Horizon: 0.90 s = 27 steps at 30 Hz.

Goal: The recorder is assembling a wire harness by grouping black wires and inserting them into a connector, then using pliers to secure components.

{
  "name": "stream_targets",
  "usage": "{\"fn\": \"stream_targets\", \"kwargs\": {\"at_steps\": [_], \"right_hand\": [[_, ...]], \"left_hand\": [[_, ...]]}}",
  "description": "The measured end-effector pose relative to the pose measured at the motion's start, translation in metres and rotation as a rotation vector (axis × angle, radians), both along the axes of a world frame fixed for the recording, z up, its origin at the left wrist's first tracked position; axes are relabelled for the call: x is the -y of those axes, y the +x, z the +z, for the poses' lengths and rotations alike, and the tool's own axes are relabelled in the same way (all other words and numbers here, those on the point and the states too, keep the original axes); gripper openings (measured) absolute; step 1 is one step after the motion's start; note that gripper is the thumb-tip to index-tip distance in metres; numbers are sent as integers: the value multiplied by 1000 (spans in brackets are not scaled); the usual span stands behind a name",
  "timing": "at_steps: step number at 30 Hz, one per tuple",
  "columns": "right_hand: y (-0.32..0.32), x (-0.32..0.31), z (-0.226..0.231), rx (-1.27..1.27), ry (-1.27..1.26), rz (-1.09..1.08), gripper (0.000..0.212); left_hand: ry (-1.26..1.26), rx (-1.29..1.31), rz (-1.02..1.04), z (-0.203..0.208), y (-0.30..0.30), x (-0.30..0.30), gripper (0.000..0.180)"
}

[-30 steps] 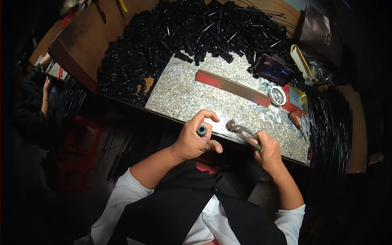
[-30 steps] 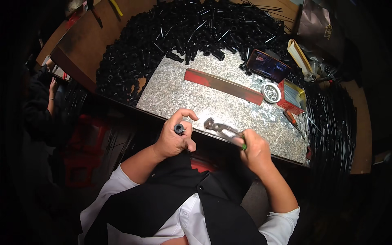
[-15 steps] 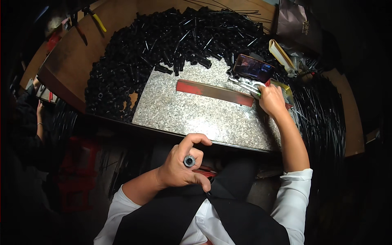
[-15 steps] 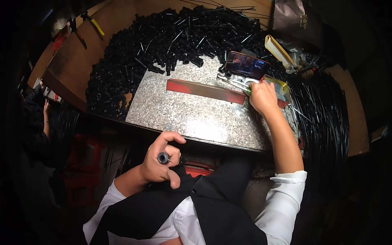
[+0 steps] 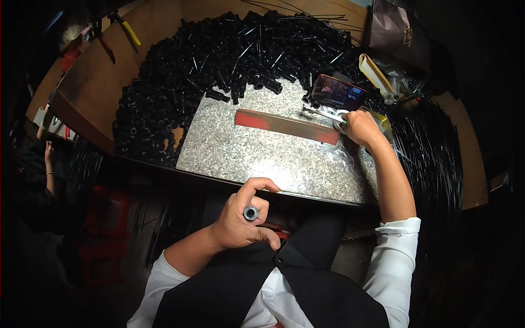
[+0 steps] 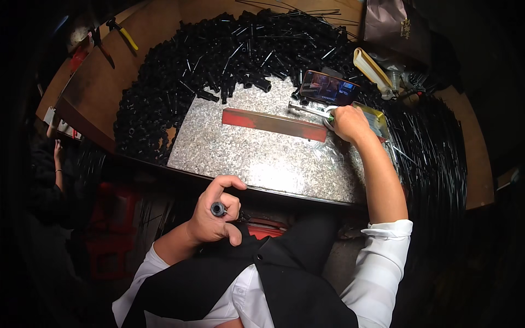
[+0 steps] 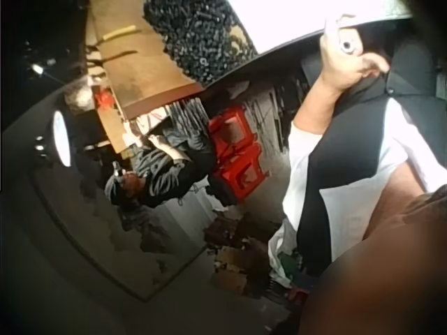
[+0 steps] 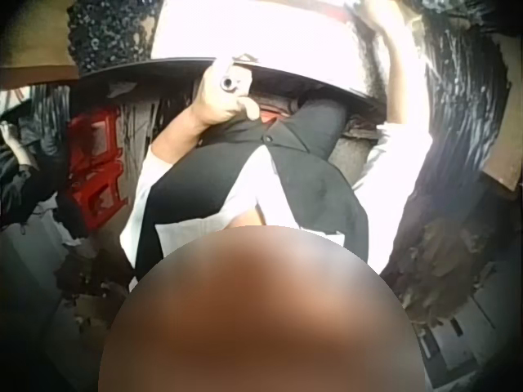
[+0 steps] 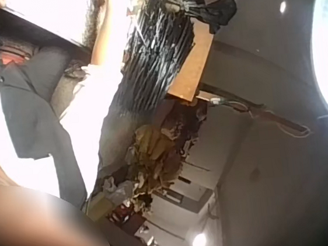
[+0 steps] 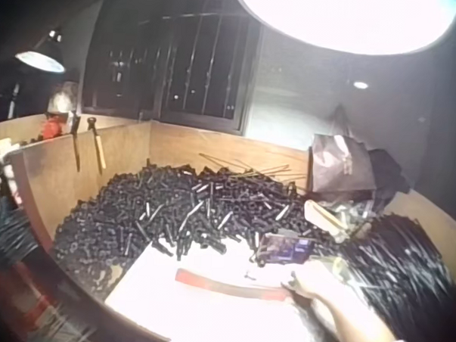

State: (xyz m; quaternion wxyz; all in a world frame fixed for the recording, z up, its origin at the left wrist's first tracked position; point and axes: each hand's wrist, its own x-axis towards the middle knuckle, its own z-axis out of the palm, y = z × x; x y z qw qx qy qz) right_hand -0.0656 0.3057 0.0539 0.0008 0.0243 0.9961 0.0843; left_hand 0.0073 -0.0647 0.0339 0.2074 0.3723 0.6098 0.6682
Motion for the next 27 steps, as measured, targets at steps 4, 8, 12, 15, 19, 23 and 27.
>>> {"fn": "stream_targets", "kwargs": {"at_steps": [4, 8, 12, 15, 19, 23, 27], "right_hand": [[-2, -3, 2, 48, 15, -2, 19], [-4, -7, 3, 130, 36, -8, 17], [-4, -13, -3, 102, 38, 42, 17], [-3, -2, 1, 47, 53, 101, 17], [-2, 9, 7, 105, 38, 56, 20], [2, -3, 1, 10, 61, 116, 19], [9, 8, 12, -10, 43, 79, 21]], "left_hand": [[-4, -17, 7, -1, -2, 1, 94], [-19, -30, 25, -2, -3, 0, 95], [-13, 9, 33, -3, -2, 0, 94], [-29, -13, 50, -3, -3, -2, 93], [-30, 59, 51, -2, -4, -3, 91], [-21, 61, 60, -5, -6, -4, 91], [-8, 74, 74, -6, -7, -4, 90]]}}
